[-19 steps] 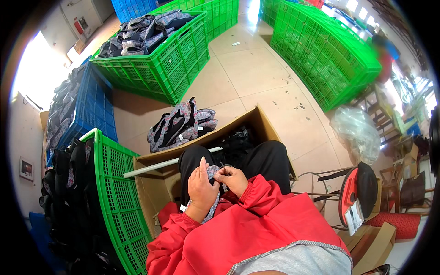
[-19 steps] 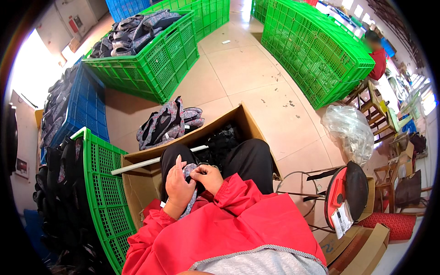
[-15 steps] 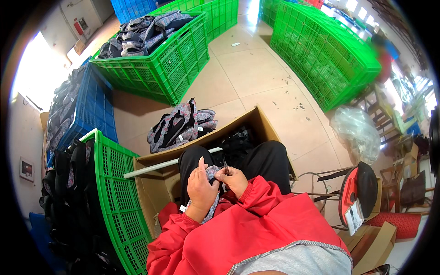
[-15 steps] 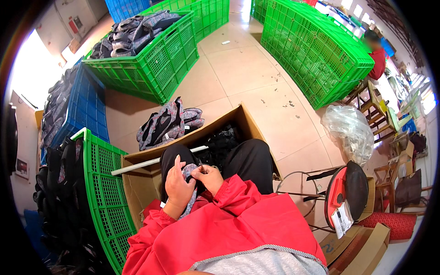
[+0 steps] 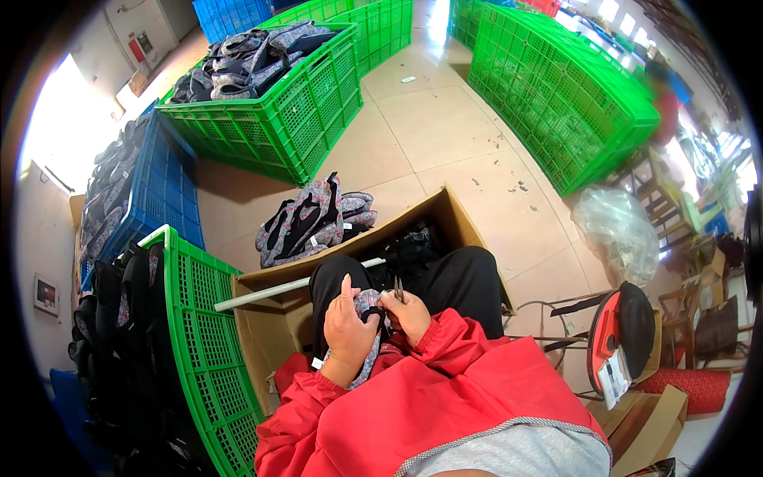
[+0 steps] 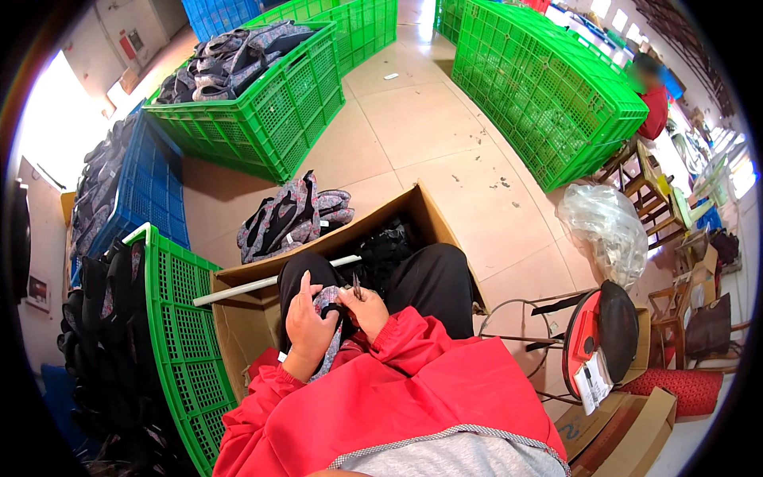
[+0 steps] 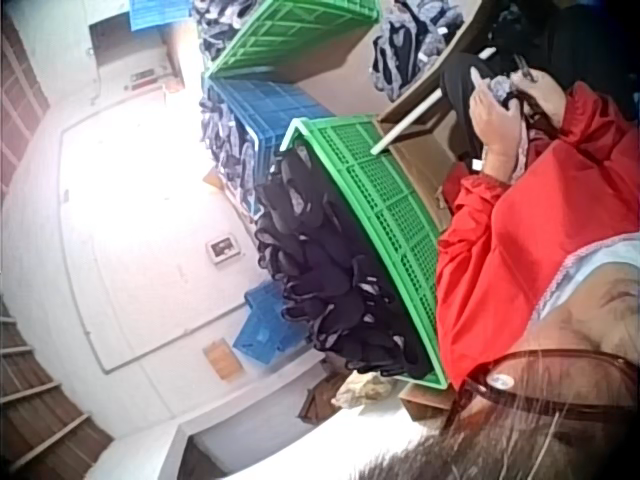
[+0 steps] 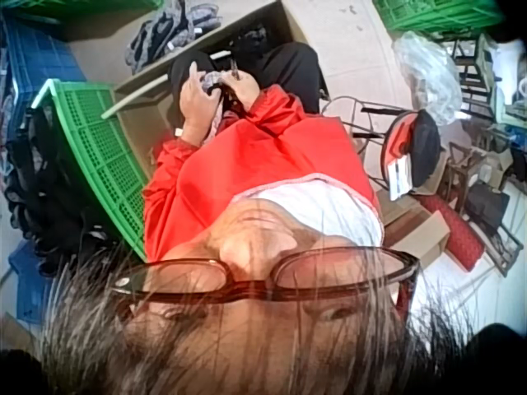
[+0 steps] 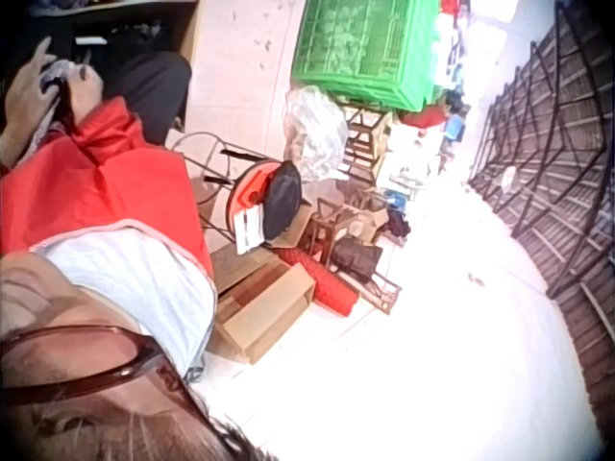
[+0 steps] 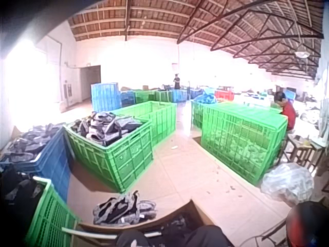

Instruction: The person sits on the floor and uses a small blade to trim loose threads and excess fabric from the edges of black slippers. They pick up each slipper from a cardboard box, trim the edges, and place the finished slipper into a green plastic crate.

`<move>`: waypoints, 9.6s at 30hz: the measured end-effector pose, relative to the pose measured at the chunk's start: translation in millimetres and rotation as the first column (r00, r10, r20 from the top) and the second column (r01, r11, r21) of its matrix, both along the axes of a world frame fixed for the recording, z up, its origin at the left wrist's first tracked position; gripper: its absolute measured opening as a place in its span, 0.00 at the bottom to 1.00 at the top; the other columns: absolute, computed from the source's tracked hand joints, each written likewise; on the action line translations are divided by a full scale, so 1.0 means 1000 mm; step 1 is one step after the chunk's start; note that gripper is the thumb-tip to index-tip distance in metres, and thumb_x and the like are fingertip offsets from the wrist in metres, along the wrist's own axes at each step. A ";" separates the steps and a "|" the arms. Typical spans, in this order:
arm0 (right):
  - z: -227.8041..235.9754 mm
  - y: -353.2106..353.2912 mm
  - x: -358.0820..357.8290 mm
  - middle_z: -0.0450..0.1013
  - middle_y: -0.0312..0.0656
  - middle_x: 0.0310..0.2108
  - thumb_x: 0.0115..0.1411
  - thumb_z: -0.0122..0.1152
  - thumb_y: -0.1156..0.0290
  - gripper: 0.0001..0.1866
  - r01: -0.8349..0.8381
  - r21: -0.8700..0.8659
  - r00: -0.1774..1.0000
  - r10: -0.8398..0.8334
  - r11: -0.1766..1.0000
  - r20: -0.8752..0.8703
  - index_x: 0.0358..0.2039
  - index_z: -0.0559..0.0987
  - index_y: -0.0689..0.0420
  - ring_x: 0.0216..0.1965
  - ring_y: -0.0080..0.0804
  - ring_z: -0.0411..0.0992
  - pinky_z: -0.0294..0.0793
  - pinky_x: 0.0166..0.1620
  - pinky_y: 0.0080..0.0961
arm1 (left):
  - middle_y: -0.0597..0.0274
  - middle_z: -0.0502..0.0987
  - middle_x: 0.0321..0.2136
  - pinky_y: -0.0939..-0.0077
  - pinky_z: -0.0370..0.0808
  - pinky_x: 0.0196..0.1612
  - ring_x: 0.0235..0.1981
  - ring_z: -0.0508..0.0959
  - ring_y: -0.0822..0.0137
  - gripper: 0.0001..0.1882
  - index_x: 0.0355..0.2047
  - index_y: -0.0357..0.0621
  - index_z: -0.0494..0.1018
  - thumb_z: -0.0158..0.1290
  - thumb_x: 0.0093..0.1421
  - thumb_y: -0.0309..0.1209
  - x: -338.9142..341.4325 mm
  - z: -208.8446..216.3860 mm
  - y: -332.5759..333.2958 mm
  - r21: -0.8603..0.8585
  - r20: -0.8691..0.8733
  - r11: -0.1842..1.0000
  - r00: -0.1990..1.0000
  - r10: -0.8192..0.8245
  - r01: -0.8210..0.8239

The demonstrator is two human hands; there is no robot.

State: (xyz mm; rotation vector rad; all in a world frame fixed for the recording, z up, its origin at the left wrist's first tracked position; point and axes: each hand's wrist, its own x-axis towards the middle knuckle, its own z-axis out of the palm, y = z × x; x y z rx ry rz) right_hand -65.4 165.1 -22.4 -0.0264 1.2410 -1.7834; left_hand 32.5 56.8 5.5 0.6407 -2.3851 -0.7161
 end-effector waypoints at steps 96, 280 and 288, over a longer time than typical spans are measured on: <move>0.065 -0.027 -0.037 0.76 0.47 0.33 0.43 0.58 0.87 0.19 -0.514 0.209 0.227 0.367 0.832 -0.902 0.38 0.81 0.61 0.38 0.38 0.76 0.74 0.43 0.27 | 0.52 0.74 0.26 0.58 0.73 0.34 0.30 0.76 0.46 0.15 0.34 0.41 0.76 0.54 0.42 0.17 0.045 0.059 -0.040 -0.070 0.058 0.962 0.964 -0.261 0.265; 0.063 -0.057 -0.015 0.77 0.55 0.31 0.56 0.60 0.56 0.18 -0.327 0.567 0.208 0.643 0.756 -0.737 0.35 0.79 0.60 0.36 0.54 0.76 0.74 0.39 0.44 | 0.67 0.69 0.22 0.77 0.66 0.27 0.22 0.68 0.76 0.09 0.27 0.41 0.68 0.57 0.62 0.26 0.037 -0.017 -0.034 0.674 -0.079 0.713 0.940 0.331 -0.194; 0.055 -0.088 -0.025 0.78 0.54 0.30 0.53 0.63 0.57 0.17 -0.353 0.554 0.236 0.645 0.754 -0.727 0.32 0.79 0.61 0.34 0.53 0.76 0.74 0.39 0.42 | 0.60 0.73 0.24 0.71 0.70 0.29 0.25 0.72 0.71 0.06 0.31 0.36 0.70 0.56 0.61 0.26 0.039 -0.002 -0.036 0.358 -0.003 0.903 0.967 0.254 -0.236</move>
